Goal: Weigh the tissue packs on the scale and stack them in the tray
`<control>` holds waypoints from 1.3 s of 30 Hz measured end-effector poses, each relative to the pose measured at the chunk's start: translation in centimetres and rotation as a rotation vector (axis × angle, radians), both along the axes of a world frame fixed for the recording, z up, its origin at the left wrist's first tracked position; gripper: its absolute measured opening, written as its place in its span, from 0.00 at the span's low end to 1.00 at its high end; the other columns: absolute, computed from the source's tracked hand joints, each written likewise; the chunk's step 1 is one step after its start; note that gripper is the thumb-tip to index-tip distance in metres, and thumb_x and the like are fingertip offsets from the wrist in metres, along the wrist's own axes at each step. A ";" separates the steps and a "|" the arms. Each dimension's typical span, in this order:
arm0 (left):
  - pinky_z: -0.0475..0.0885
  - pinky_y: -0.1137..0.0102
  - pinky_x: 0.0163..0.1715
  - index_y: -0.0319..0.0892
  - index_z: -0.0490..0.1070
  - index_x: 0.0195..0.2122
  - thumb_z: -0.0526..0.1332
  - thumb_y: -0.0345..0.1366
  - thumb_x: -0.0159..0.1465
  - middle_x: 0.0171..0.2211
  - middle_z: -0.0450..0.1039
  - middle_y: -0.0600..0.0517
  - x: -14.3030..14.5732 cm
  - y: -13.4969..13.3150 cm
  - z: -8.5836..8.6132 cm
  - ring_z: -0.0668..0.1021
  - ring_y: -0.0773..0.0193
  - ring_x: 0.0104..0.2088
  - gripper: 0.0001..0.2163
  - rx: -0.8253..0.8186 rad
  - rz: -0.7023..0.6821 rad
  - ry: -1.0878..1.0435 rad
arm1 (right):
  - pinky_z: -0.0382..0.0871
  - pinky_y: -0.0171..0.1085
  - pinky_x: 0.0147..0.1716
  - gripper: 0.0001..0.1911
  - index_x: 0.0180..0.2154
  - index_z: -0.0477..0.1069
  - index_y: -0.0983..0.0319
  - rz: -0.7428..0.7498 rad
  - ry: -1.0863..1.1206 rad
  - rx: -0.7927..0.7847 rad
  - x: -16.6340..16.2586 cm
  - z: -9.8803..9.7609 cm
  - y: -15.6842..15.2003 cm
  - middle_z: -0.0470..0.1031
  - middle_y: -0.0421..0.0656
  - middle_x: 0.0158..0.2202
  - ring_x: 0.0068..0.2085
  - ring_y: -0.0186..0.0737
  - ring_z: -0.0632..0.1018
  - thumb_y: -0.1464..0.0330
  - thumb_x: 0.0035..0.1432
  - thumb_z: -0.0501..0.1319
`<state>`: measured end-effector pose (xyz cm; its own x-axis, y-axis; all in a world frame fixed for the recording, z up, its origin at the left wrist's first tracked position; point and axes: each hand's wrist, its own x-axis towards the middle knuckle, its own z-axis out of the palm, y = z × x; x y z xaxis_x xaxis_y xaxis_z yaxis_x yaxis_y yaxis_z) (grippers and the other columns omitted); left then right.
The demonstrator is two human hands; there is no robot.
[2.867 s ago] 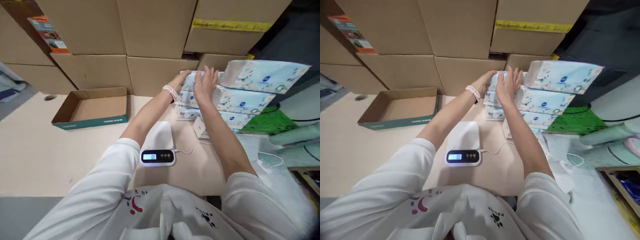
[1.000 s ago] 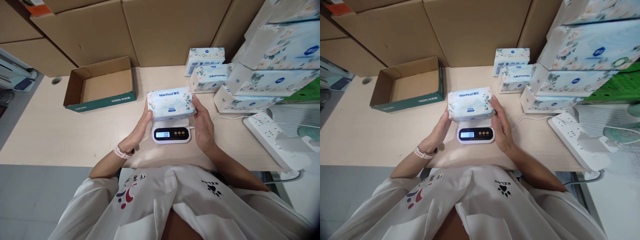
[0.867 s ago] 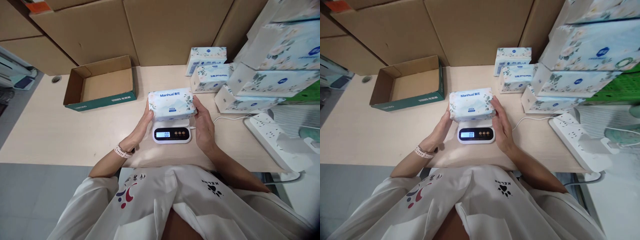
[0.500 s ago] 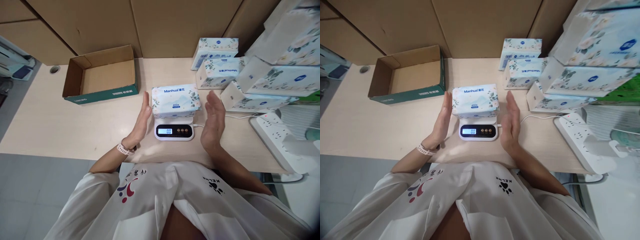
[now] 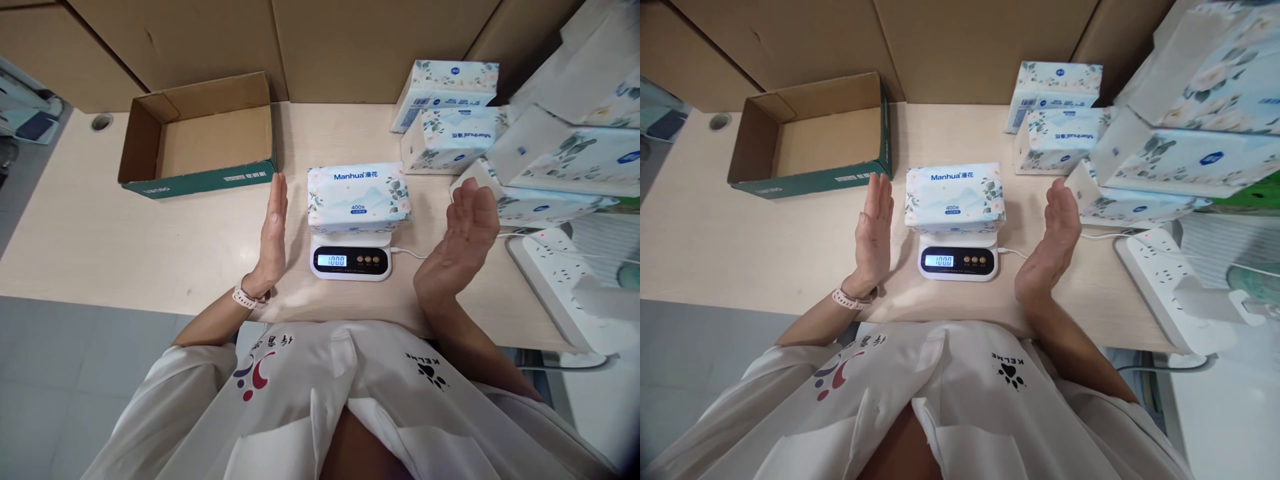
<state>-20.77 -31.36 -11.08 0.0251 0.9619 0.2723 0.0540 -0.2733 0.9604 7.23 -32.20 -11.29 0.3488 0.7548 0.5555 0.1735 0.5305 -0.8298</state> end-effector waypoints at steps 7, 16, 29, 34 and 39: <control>0.40 0.48 0.87 0.69 0.49 0.83 0.44 0.75 0.73 0.87 0.42 0.63 -0.1 0.1 0.0 0.45 0.46 0.87 0.41 -0.021 0.004 -0.004 | 0.49 0.64 0.82 0.28 0.69 0.72 0.43 -0.037 0.083 -0.088 -0.1 0.5 0.0 0.74 0.40 0.73 0.77 0.50 0.72 0.53 0.75 0.49; 0.41 0.47 0.87 0.68 0.49 0.83 0.44 0.76 0.72 0.87 0.43 0.62 -0.1 0.0 0.0 0.46 0.45 0.86 0.41 -0.042 -0.004 -0.003 | 0.53 0.65 0.81 0.29 0.68 0.74 0.44 -0.035 0.081 -0.073 0.1 0.3 0.1 0.76 0.40 0.72 0.75 0.50 0.75 0.50 0.75 0.49; 0.43 0.48 0.87 0.67 0.50 0.83 0.45 0.76 0.71 0.87 0.42 0.62 -0.1 -0.1 0.0 0.46 0.45 0.86 0.42 -0.071 -0.019 -0.018 | 0.59 0.64 0.80 0.28 0.69 0.74 0.45 0.003 0.050 -0.045 0.1 0.3 -0.1 0.78 0.41 0.71 0.74 0.49 0.76 0.51 0.77 0.50; 0.45 0.47 0.87 0.67 0.53 0.82 0.46 0.76 0.72 0.86 0.44 0.62 -0.2 0.0 -0.3 0.48 0.45 0.86 0.41 -0.060 -0.018 -0.031 | 0.63 0.66 0.79 0.28 0.70 0.74 0.41 0.048 0.014 0.033 0.3 0.0 0.0 0.78 0.37 0.71 0.75 0.48 0.76 0.52 0.79 0.46; 0.47 0.47 0.86 0.69 0.53 0.82 0.46 0.75 0.72 0.86 0.45 0.63 -0.2 -0.1 -0.5 0.50 0.45 0.86 0.40 -0.053 -0.014 -0.012 | 0.65 0.66 0.78 0.29 0.72 0.72 0.40 0.056 -0.028 0.055 0.3 0.1 0.0 0.78 0.36 0.72 0.75 0.47 0.76 0.53 0.80 0.44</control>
<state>-20.92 -31.41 -11.60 0.0359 0.9746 0.2209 0.0386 -0.2223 0.9742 7.54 -32.16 -11.22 0.2904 0.7406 0.6060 0.1651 0.5850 -0.7940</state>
